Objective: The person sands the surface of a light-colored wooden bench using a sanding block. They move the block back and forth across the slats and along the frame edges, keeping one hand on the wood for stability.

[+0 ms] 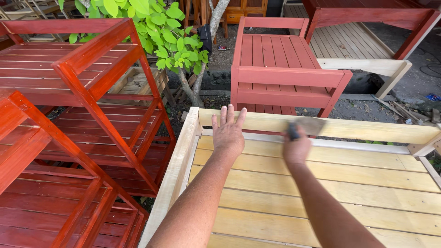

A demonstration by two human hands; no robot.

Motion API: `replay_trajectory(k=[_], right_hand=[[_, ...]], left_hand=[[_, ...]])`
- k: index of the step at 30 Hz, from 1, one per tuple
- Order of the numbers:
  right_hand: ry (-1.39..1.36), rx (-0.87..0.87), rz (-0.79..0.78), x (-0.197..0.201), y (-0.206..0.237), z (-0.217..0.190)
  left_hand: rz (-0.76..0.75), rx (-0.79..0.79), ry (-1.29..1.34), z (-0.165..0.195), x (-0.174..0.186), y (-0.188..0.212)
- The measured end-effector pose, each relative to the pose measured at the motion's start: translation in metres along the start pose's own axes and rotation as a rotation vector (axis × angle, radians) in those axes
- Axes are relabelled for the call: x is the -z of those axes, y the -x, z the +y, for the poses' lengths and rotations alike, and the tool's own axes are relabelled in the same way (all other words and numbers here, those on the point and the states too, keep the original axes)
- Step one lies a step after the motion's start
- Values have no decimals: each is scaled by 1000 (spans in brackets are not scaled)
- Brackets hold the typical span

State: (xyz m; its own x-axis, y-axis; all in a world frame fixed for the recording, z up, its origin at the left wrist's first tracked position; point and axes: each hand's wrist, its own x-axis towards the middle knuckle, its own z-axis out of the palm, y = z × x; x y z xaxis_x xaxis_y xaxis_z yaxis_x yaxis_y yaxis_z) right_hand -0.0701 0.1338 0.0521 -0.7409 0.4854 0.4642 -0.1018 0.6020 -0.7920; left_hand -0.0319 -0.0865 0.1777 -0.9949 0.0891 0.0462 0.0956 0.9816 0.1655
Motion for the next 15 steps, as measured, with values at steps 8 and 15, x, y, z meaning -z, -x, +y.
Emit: replay_trajectory(k=[8,15], right_hand=[[49,39,17,56,-37,59],[-40,-54,136,117,-75,115]], left_hand=[[-13,48,-29,6,5,3],[-89,115,19,38,8,-4]])
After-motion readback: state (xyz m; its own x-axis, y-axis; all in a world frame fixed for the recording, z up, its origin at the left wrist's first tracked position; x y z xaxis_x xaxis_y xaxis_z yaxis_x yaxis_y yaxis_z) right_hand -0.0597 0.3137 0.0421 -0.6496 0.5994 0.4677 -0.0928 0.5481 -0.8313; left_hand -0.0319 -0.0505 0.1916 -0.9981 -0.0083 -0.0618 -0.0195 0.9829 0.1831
